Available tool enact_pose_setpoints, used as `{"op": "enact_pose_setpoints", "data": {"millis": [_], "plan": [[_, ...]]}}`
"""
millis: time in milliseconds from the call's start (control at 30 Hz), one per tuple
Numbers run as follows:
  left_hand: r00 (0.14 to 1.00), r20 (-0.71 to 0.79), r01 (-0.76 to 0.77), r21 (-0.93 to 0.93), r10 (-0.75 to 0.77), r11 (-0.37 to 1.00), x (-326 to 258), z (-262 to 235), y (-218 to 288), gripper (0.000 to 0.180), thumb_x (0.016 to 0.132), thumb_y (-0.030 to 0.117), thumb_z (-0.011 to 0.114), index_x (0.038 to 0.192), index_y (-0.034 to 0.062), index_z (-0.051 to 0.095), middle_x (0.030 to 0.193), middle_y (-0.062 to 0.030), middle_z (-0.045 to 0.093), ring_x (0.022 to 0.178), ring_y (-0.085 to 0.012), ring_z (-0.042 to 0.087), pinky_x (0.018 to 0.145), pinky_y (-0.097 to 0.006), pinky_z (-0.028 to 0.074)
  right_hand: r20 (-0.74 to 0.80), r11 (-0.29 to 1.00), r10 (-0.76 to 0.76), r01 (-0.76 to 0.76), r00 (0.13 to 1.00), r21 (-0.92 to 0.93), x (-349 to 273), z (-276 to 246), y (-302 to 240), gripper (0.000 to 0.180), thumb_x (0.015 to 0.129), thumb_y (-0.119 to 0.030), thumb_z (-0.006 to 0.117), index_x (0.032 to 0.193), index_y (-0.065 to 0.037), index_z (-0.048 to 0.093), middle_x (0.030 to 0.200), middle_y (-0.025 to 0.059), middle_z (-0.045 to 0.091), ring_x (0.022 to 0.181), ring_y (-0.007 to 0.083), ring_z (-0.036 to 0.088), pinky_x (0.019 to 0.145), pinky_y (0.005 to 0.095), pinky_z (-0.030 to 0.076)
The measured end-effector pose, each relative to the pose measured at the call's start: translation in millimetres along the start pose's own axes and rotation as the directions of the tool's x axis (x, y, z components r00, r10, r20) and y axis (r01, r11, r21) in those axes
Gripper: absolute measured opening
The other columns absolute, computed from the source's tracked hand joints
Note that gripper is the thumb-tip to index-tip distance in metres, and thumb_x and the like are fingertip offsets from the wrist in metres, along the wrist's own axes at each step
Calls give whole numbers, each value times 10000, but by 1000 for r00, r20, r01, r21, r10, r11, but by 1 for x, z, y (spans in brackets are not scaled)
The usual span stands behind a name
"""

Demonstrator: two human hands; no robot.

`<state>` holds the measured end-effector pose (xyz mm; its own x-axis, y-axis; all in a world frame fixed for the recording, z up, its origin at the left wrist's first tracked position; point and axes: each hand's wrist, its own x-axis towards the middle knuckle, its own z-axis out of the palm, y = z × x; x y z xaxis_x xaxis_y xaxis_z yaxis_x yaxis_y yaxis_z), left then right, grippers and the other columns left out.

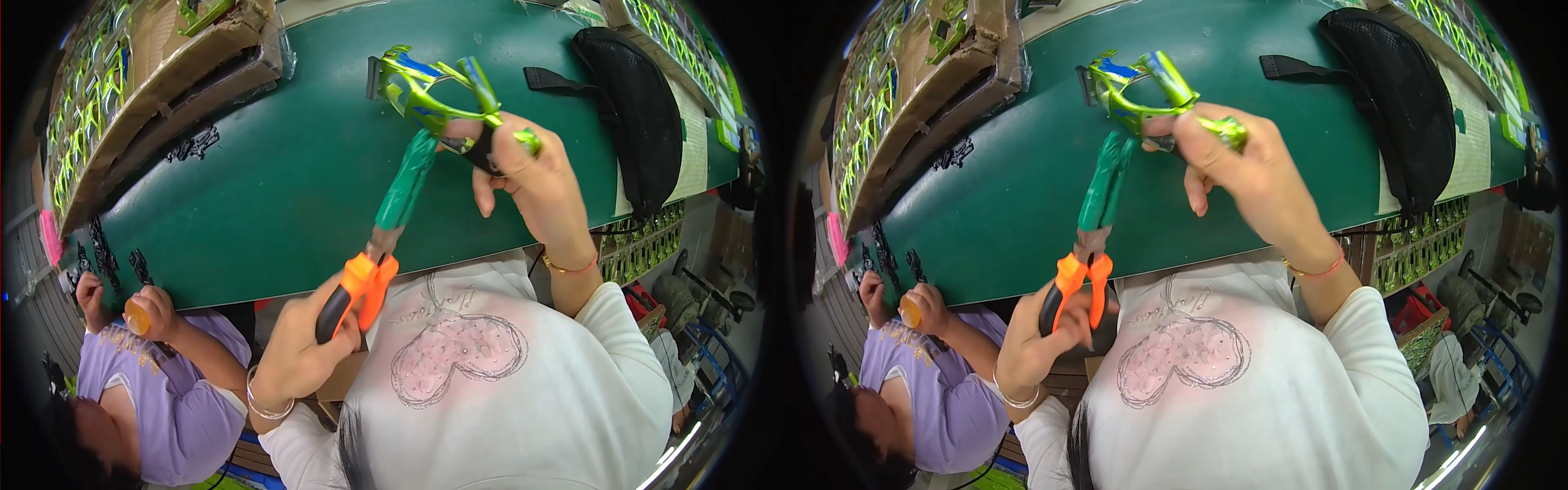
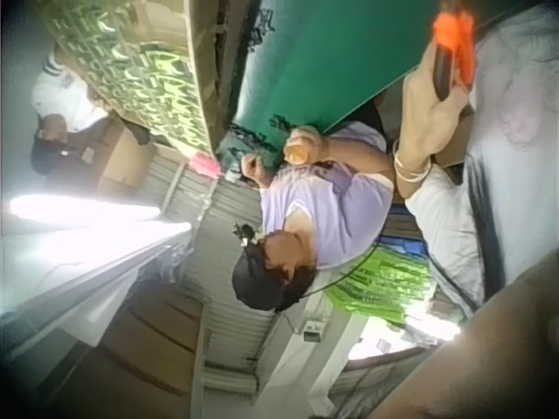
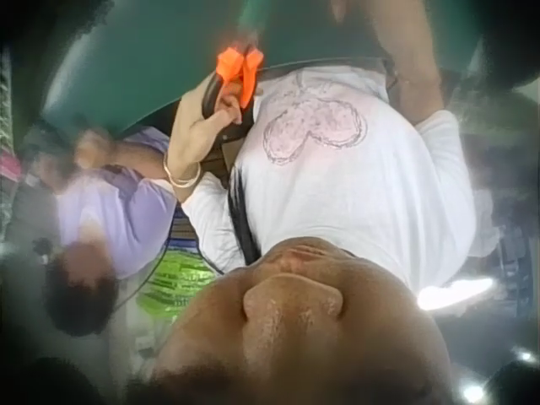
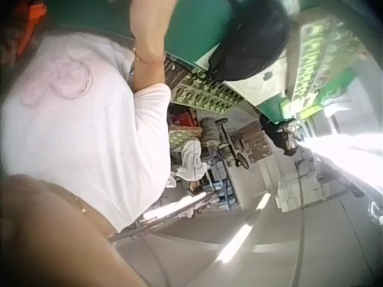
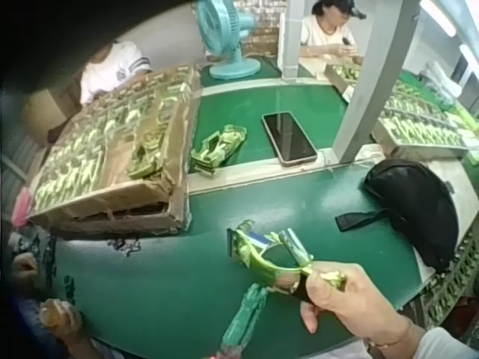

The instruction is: The person assembles toy car bodies by picking car shells from a tray, fitting plastic window inserts and small components into each shell by hand, and securing parts using pliers.

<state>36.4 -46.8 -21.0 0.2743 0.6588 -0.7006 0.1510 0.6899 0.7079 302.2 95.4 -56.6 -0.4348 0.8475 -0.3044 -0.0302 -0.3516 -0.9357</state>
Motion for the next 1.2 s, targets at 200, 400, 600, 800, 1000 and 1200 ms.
{"op": "enact_pose_setpoints", "data": {"millis": [200,400,600,800,1000,1200], "plan": [[996,74,64,-337,-41,939,-21,8,-14,462,808,-10,585,1255,-125,572,758,-113,676,876,-226,685,767,-333,546,86,965,-75,50,994,257,-4,-18,6,599,1100,-487,462,1274,63,622,1185,288,696,570,130,581,597,258,541],[975,-224,-80,-327,5,942,-25,22,-3,826,714,14,570,1509,-138,406,1160,-375,665,607,-175,667,581,-243,542,434,731,12,-304,901,611,-8,-22,17,657,1127,-495,331,1290,90,581,1185,449,623,495,151,586,506,255,523],[971,-214,-144,-184,103,972,-23,18,-4,631,800,-15,572,1411,-151,491,914,-181,756,739,-178,721,703,-288,564,369,864,16,-199,929,462,-12,-16,10,743,1079,-558,439,1379,118,508,1160,398,659,504,133,584,497,245,497],[912,-266,-214,338,311,917,1,23,-4,760,776,-21,572,1527,-25,463,815,-111,732,691,-230,725,725,-330,569,167,987,-35,60,985,-150,-19,-4,7,680,1011,-496,642,1354,90,602,1218,206,700,644,125,635,622,272,506],[907,-272,-166,470,321,867,11,21,4,746,771,-38,585,1506,-67,464,879,-153,730,729,-268,734,739,-342,564,209,794,-333,393,920,-463,-17,0,10,376,961,-237,749,1167,71,684,1218,206,683,973,260,683,835,343,543],[878,-313,-193,460,362,867,15,19,-1,708,774,-47,581,1474,-89,490,933,-180,743,817,-288,751,808,-338,566,113,974,-20,45,993,-221,-20,4,-8,391,961,-263,755,1125,83,676,1169,209,690,935,277,680,814,351,541]]}}
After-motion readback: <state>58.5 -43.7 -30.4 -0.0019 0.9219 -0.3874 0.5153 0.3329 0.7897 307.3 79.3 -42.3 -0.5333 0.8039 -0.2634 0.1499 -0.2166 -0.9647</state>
